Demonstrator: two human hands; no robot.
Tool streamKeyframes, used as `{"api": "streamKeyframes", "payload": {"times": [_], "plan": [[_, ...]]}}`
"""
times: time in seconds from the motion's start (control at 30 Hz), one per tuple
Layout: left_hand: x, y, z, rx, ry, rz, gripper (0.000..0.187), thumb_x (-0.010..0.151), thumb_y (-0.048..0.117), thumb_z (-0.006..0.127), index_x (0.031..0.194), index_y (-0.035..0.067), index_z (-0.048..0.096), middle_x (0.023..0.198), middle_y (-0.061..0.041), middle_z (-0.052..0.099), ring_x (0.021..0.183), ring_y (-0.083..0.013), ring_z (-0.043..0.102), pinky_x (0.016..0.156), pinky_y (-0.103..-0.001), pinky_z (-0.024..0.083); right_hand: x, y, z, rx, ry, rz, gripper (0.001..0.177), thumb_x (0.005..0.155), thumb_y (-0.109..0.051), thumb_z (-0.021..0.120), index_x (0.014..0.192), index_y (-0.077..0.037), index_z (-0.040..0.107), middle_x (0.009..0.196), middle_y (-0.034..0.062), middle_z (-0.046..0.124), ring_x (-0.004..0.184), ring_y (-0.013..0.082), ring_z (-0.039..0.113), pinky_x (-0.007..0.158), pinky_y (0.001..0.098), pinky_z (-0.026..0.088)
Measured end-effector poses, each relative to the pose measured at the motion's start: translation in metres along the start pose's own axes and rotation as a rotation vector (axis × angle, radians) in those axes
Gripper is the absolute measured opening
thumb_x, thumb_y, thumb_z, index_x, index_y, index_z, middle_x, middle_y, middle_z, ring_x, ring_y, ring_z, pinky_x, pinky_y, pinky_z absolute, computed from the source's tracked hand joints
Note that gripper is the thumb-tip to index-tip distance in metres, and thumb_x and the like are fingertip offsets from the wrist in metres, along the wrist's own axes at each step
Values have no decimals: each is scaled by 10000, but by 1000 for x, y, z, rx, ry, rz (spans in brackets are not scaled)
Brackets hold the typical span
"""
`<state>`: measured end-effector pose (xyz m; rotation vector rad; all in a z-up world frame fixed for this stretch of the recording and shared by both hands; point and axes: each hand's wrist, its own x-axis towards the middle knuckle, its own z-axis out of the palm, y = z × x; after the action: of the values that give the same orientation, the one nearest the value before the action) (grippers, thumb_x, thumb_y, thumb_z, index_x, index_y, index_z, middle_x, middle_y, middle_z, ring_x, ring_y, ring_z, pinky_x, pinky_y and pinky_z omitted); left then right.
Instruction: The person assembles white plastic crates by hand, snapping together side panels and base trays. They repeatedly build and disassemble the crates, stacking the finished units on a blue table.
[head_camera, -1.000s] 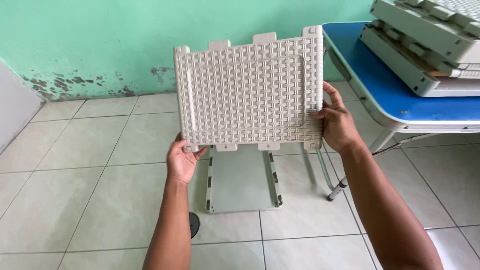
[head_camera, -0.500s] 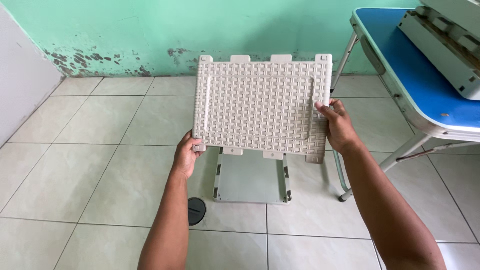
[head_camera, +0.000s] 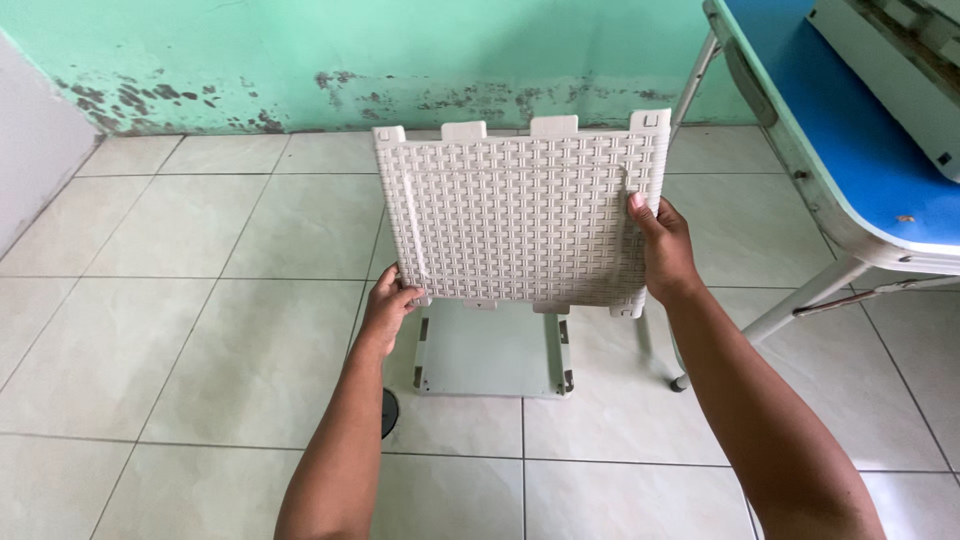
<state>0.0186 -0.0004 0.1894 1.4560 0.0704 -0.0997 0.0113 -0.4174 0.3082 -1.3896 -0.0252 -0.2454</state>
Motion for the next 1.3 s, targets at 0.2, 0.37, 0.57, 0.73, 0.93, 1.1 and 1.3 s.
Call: {"api": "streamKeyframes", "payload": {"times": [0.2, 0.37, 0.57, 0.73, 0.93, 1.1, 1.3], "plan": [[5, 2, 14, -68, 6, 4, 602, 862, 101, 670, 1448, 117, 532, 1132, 6, 716, 1031, -126, 626, 908, -345, 456, 1, 6, -11, -15, 50, -24, 475, 1009, -434, 617, 1244, -23, 654, 1147, 82, 725, 1059, 191, 672, 957, 374, 547], [18, -15, 17, -30, 22, 38, 643, 871, 137, 669, 1491, 125, 495, 1213, -42, 697, 1112, -158, 614, 983, -382, 443, 3, 11, -15, 21, 53, -32, 519, 1005, -461, 639, 1255, -7, 647, 1183, 99, 704, 1102, 214, 646, 996, 397, 519], [42, -99, 10, 381, 286, -16, 692, 911, 264, 696, 1529, 122, 419, 1474, -184, 512, 1344, -311, 523, 1101, -463, 446, 11, 24, -20, -69, 197, -90, 520, 1010, -494, 619, 1191, -8, 659, 1146, 87, 699, 1095, 200, 615, 995, 398, 481], [27, -164, -7, 1060, 161, -329, 605, 937, 364, 684, 1507, 262, 509, 1456, -196, 534, 1347, -392, 538, 1112, -496, 474, 21, 31, -21, -58, 314, -181, 462, 1010, -495, 633, 1064, -36, 627, 1015, 51, 674, 987, 151, 613, 907, 348, 519], [4, -192, 1, 1222, -48, -582, 603, 985, 251, 546, 1554, 372, 388, 1574, -93, 371, 1371, -352, 493, 1103, -581, 422, 25, 42, -34, -80, 378, -186, 468, 1032, -481, 675, 1013, -18, 605, 942, 38, 616, 875, 123, 539, 810, 303, 495], [9, -201, 5, 1356, 3, -405, 454, 1051, 153, 446, 1490, 245, 522, 1389, -154, 588, 1234, -354, 627, 1010, -495, 528, 24, 49, -34, -112, 384, -165, 435, 997, -490, 658, 986, -56, 630, 925, 15, 637, 854, 103, 561, 783, 291, 506], [3, -210, 5, 1305, 66, -259, 395, 1019, 111, 473, 1367, 166, 650, 1239, -176, 691, 1123, -364, 686, 937, -450, 574, 26, 55, -29, -141, 419, -109, 473, 1017, -512, 662, 942, -53, 579, 883, 18, 583, 820, 115, 511, 766, 304, 489]]}}
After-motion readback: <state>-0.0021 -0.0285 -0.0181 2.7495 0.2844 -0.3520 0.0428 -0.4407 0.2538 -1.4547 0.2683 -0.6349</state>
